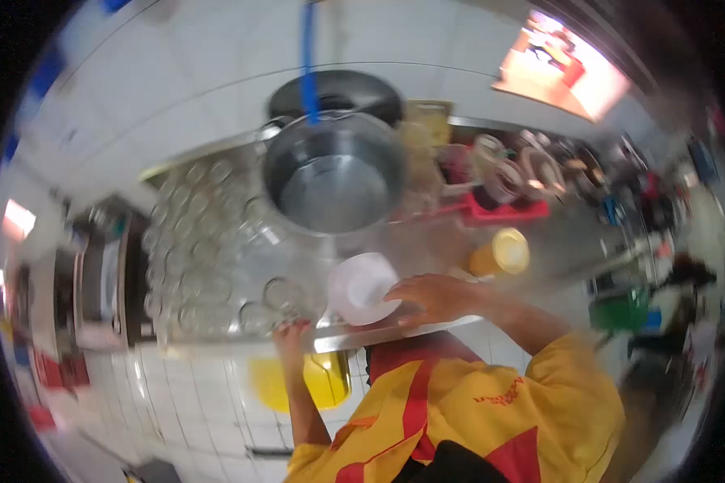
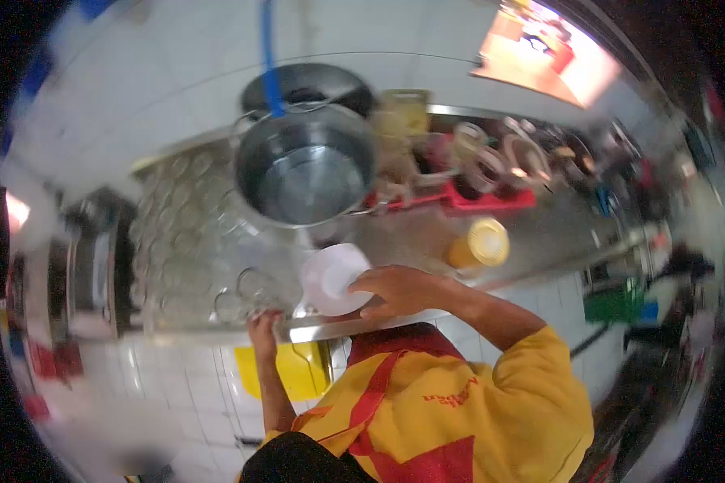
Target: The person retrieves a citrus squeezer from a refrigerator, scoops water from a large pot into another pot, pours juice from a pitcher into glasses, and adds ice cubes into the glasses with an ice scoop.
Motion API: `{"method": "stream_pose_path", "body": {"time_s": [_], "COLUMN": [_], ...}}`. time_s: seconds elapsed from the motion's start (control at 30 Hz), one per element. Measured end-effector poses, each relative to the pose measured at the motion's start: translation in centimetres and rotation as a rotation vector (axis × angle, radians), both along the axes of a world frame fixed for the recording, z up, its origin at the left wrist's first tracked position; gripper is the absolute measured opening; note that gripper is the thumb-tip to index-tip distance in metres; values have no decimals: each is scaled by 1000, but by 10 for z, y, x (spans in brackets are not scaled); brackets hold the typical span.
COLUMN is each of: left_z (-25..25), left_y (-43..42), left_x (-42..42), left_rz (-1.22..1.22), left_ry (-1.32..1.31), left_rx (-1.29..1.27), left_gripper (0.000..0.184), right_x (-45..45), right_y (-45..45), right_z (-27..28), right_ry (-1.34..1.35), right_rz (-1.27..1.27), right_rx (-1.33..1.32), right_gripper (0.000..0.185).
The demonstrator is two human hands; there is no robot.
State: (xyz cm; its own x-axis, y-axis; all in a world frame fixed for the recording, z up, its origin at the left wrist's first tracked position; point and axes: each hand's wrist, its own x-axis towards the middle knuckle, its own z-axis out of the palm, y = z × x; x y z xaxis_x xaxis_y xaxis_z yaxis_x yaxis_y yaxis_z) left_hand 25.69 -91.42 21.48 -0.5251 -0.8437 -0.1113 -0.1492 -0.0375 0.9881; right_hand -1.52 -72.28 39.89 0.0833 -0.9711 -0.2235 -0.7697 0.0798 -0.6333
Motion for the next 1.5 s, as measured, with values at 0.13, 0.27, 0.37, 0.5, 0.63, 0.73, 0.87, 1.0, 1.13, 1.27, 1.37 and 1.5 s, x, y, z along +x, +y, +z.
{"method": "stream_pose_path", "body": {"time_s": [0.13,0.27,0.37,0.5,0.63,0.73,0.87,1.0,1.13,1.27,1.37,1.5], "left_z": [-14,4,23,76,160,184,195,192,180,165,138,109], "left_y": [-16,-14,-12,21,152,231,319,409,505,593,634,671], "left_x": [6,8,31,22,-39,-82,-160,-247,-328,-383,-421,-487], "left_rz": [60,279,-22,-27,43,-239,-661,-961,-1134,-1137,-1092,-986], "left_ry": [57,344,717,821,1052,1153,1145,929,658,423,313,296], "left_rx": [92,445,544,541,280,373,649,953,1364,1608,1617,1881], "left_gripper": [21,30,21,27,34,36,32,31,29,30,32,32], "right_x": [-21,-32,-34,-40,-43,-40,-23,14,45,35,-6,-108], "right_y": [59,129,193,279,373,444,544,628,681,696,687,684], "right_z": [18,37,66,79,69,68,62,63,46,28,24,-23], "right_ry": [43,97,-38,-51,-49,-109,-49,-104,-66,-114,-139,-304], "right_rz": [-113,-231,-309,-394,-406,-416,-635,-915,-1143,-1277,-1296,-1312], "right_rx": [18,25,-102,-176,-288,-290,-347,-392,-403,-368,-286,-342], "right_gripper": [54,55,55,55,56,56,55,55,56,62,75,84]}}
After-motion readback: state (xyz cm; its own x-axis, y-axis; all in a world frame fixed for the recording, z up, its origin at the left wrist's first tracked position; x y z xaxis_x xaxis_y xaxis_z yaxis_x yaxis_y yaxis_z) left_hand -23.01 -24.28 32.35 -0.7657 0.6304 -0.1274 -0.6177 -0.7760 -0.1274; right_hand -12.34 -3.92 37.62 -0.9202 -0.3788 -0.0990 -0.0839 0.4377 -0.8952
